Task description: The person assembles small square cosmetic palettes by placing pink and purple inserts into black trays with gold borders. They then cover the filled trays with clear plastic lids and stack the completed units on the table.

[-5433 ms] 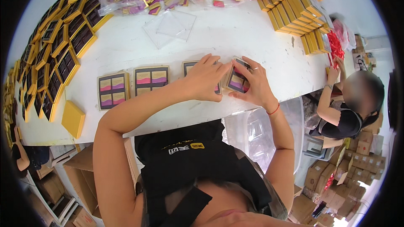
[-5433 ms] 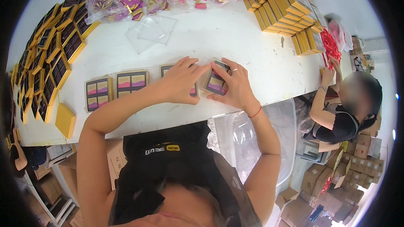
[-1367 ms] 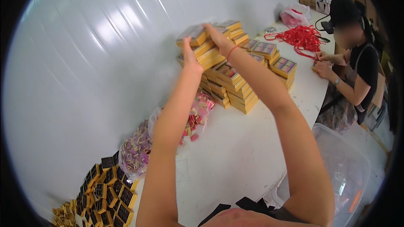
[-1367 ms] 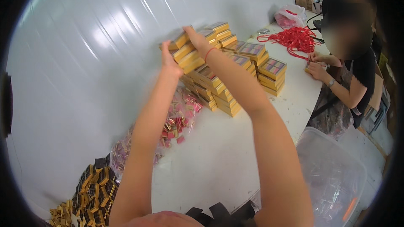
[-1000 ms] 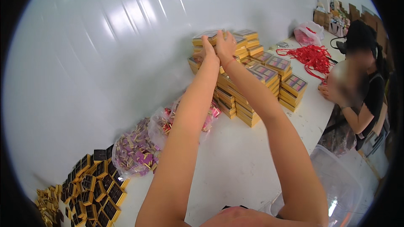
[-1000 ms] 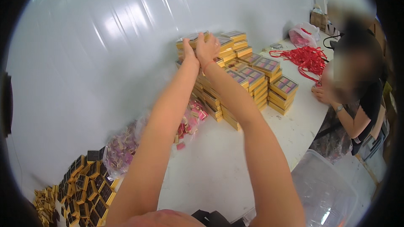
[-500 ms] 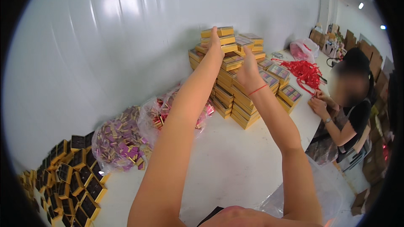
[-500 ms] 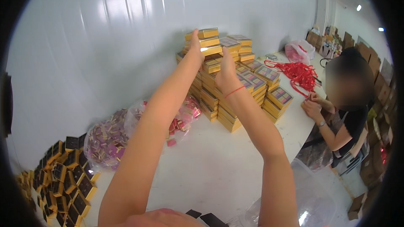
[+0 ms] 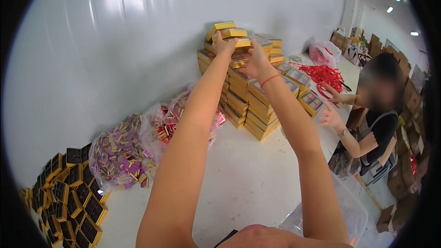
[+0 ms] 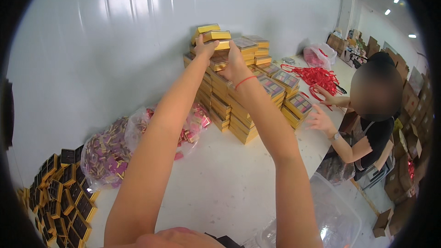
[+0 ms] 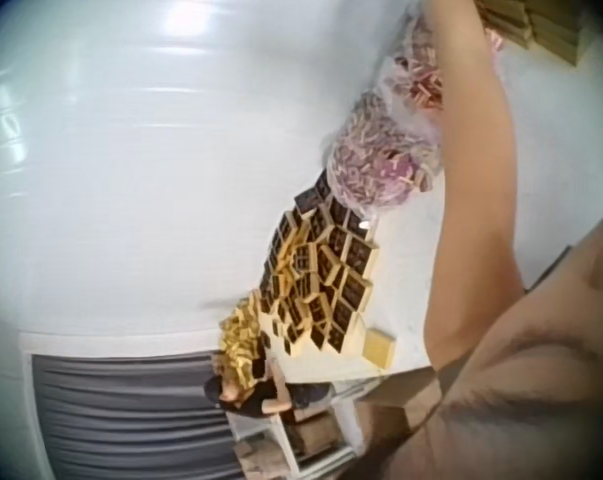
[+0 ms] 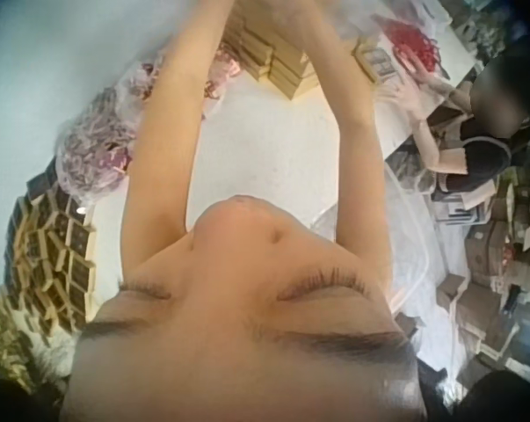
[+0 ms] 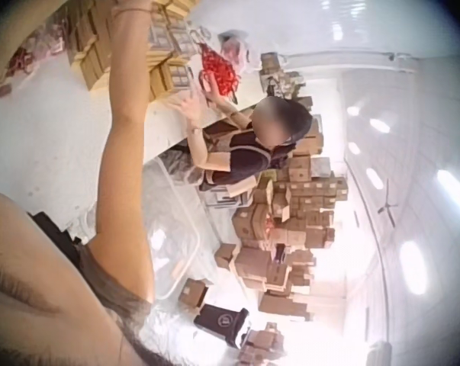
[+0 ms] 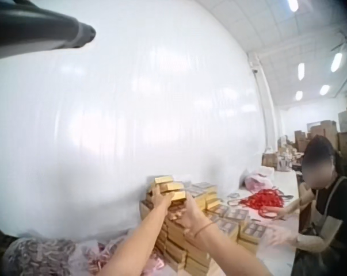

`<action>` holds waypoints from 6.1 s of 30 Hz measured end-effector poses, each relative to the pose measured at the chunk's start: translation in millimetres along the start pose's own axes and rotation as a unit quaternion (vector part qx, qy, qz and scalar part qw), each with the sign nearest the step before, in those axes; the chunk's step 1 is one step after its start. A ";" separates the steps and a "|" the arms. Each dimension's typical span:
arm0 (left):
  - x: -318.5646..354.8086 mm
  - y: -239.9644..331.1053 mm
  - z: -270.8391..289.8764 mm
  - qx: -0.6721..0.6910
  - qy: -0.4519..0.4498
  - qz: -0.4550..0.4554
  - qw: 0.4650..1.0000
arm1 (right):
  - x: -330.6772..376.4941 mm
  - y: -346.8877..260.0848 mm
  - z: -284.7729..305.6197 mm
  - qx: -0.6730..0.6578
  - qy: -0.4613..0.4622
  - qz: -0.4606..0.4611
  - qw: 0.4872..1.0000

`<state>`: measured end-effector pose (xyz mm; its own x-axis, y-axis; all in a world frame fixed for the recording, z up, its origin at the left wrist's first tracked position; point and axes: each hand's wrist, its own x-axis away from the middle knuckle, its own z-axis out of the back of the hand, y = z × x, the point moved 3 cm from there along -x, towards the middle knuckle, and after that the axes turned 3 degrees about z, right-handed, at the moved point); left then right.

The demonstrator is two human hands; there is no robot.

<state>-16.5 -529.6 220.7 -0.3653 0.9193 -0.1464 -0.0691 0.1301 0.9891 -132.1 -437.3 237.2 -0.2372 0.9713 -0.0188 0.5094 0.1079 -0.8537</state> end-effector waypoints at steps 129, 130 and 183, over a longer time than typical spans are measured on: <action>823.1 -97.6 425.8 -0.282 0.233 0.468 0.805 | 509.2 229.9 169.0 0.552 -0.538 -0.319 0.551; 809.0 -91.1 454.8 -0.418 0.240 0.319 0.816 | 513.6 227.7 161.3 0.550 -0.543 -0.329 0.543; 662.4 -148.6 338.8 -0.412 0.062 -0.017 0.909 | 411.0 240.8 67.4 0.579 -0.300 0.171 0.739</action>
<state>66.3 185.8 -17.9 -0.4478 0.8645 -0.2281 -0.7360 -0.2116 0.6431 -162.7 -26.5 -11.2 -0.7594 0.5936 -0.2665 -0.3416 -0.7124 -0.6131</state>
